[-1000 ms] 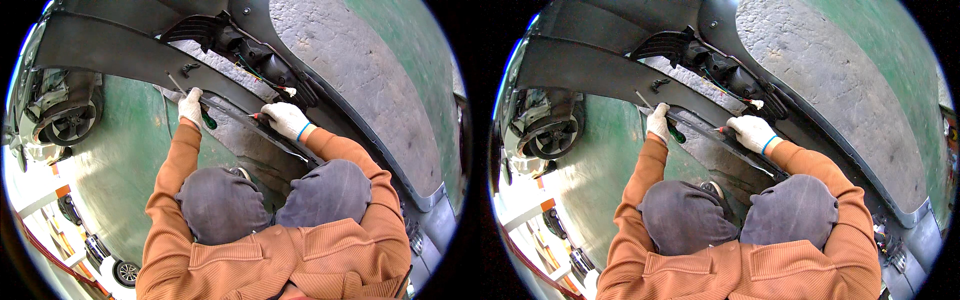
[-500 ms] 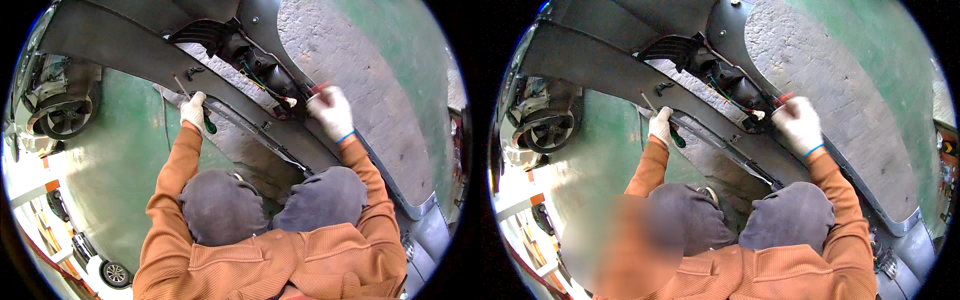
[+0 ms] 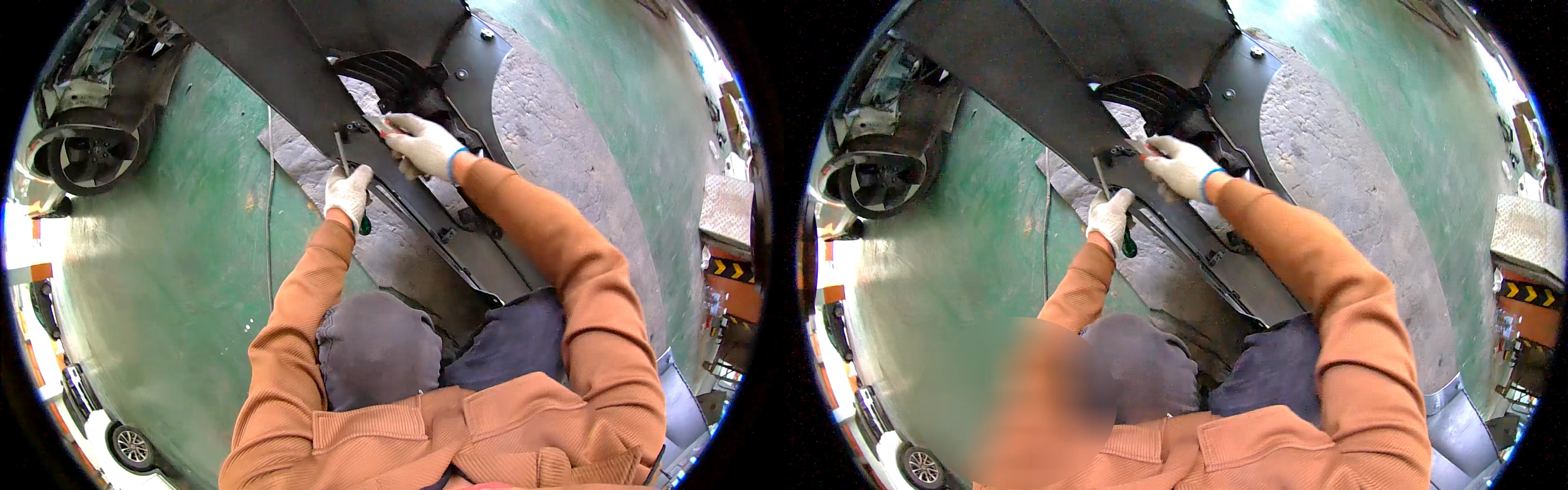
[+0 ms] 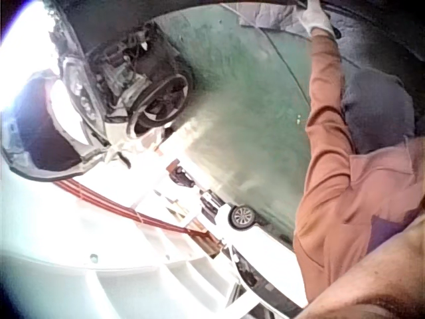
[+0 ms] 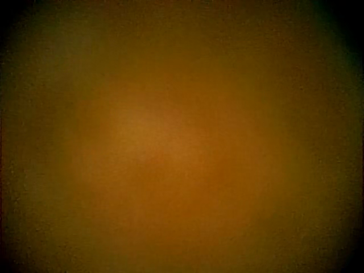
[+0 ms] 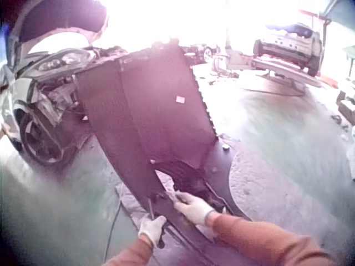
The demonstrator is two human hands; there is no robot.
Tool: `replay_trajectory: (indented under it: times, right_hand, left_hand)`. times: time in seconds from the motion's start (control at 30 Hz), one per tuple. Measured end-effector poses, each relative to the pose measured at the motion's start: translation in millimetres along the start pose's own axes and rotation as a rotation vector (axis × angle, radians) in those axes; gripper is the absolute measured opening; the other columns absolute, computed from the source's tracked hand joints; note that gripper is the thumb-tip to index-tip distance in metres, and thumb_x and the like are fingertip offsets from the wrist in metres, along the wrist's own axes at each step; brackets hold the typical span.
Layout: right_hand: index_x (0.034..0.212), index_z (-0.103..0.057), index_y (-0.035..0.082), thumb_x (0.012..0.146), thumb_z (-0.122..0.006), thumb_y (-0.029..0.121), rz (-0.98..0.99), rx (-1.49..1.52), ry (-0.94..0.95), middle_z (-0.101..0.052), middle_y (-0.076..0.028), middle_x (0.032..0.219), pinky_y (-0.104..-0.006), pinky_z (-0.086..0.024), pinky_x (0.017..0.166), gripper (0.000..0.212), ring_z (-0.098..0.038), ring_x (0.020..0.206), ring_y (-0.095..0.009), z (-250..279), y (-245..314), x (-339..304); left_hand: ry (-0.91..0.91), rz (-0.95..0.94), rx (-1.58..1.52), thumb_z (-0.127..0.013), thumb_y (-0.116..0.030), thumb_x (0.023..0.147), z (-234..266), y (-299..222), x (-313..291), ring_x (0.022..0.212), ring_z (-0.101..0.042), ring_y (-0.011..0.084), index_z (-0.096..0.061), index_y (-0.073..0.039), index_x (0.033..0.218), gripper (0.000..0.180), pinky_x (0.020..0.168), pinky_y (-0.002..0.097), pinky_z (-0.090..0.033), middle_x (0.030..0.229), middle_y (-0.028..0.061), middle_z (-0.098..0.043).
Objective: The person uses a screwdriver to remove screws and detach a black plastic component from a large car bumper assembly. They then place the removed part into a cardboard box and continue to work on the bumper, using a utility knife to cut a plastic trim piece.
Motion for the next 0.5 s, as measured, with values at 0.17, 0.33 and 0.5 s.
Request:
replay_trajectory:
  times: [0.17,0.33,0.5]
  right_hand:
    - [0.153,-0.05,0.005,0.102,-0.062,0.021,-0.053,0.049,-0.023,-0.065,-0.009,0.085,-0.0343,-0.053,0.049,0.055,-0.064,0.056,-0.017,-29.9,-14.2,33.8]
    - [0.152,-0.051,0.005,0.103,-0.062,0.021,-0.112,0.069,-0.035,-0.063,-0.007,0.083,-0.0334,-0.051,0.048,0.053,-0.064,0.057,-0.016,-35.4,-7.0,33.2]
    - [0.151,-0.053,0.007,0.104,-0.062,0.021,-0.156,0.117,-0.044,-0.063,-0.007,0.083,-0.0323,-0.051,0.047,0.05,-0.063,0.057,-0.016,-35.5,-5.9,29.4]
  left_hand:
    - [0.006,0.015,0.02,-0.073,-0.022,0.088,1.8,-10.8,-9.6,0.057,-0.058,0.0155,-0.066,-0.002,0.107,0.029,0.052,0.0334,-0.048,0.08,0.006,-0.066]
    - [0.038,0.023,0.0,-0.073,-0.023,0.086,2.0,-5.5,-4.3,0.06,-0.06,0.0155,-0.066,-0.002,0.107,0.031,0.054,0.0334,-0.049,0.081,0.0062,-0.067]
    - [0.054,0.006,-0.039,-0.074,-0.022,0.085,1.8,-2.5,0.6,0.066,-0.062,0.0166,-0.067,0.0,0.109,0.033,0.061,0.0338,-0.051,0.087,0.0083,-0.07]
Point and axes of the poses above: each hand's wrist, its own x-axis towards the middle knuckle, its own z-axis out of the back of the hand, y = z × x, the point moved 9 cm from there along x, towards the middle knuckle
